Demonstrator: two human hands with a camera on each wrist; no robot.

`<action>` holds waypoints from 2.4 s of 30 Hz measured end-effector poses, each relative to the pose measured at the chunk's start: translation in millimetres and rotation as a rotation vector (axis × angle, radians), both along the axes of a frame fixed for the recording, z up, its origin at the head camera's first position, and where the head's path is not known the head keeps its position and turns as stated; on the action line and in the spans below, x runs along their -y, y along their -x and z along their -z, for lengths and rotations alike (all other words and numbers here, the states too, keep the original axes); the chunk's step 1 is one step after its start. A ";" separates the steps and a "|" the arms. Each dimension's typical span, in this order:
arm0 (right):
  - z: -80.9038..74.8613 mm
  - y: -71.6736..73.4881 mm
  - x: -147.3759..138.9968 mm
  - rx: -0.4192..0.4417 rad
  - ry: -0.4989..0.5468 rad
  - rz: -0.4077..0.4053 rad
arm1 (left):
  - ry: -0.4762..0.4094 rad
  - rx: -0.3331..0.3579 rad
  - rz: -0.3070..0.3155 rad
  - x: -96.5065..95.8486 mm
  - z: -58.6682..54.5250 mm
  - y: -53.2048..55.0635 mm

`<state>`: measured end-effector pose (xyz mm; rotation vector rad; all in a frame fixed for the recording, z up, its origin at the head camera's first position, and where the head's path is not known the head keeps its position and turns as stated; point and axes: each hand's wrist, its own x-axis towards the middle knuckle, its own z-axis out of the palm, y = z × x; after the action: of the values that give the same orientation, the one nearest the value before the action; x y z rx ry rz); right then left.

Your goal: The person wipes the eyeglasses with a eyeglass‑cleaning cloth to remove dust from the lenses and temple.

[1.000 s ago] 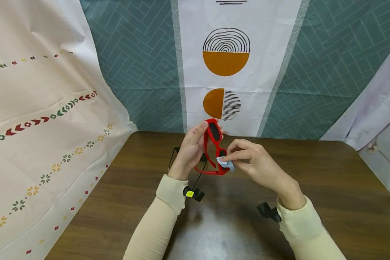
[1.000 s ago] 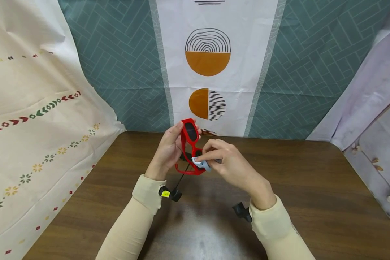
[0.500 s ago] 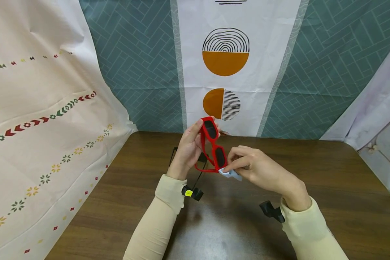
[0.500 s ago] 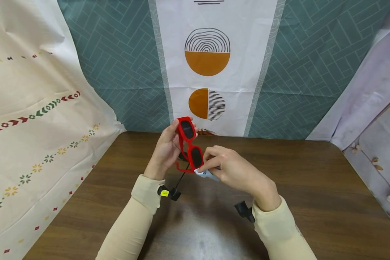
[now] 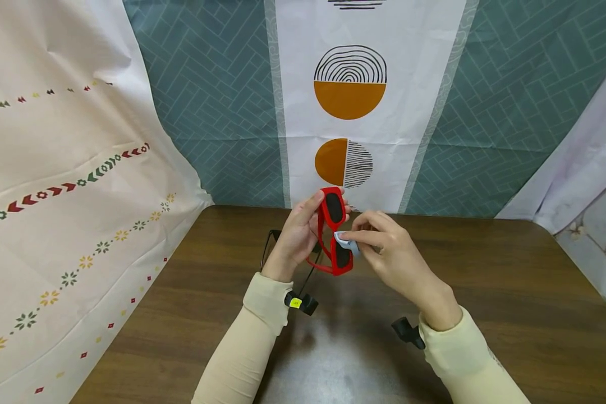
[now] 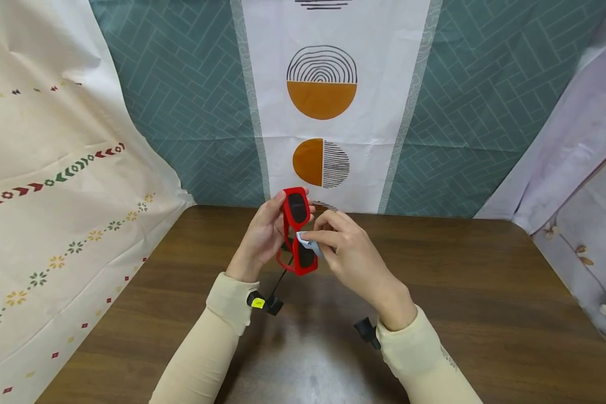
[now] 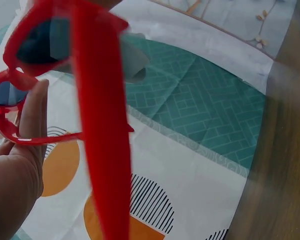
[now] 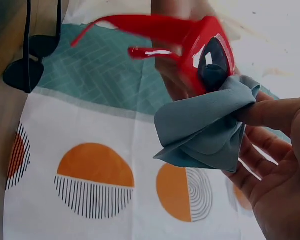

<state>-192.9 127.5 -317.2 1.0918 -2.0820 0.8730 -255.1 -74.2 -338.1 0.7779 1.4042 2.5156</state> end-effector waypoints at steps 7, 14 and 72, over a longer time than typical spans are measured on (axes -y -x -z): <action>-1.0 4.3 -10.2 0.031 0.023 -0.029 | -0.032 0.002 -0.006 1.8 -0.4 0.0; -0.6 6.1 -19.4 0.122 -0.007 -0.069 | -0.106 0.007 -0.029 3.4 -2.1 0.2; 0.2 0.4 -6.2 0.212 -0.016 -0.154 | -0.134 0.010 -0.142 4.4 0.4 5.6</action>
<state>-193.3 133.7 -317.4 1.2275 -2.2001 1.0899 -260.6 -78.6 -338.5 0.7101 1.3436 2.7414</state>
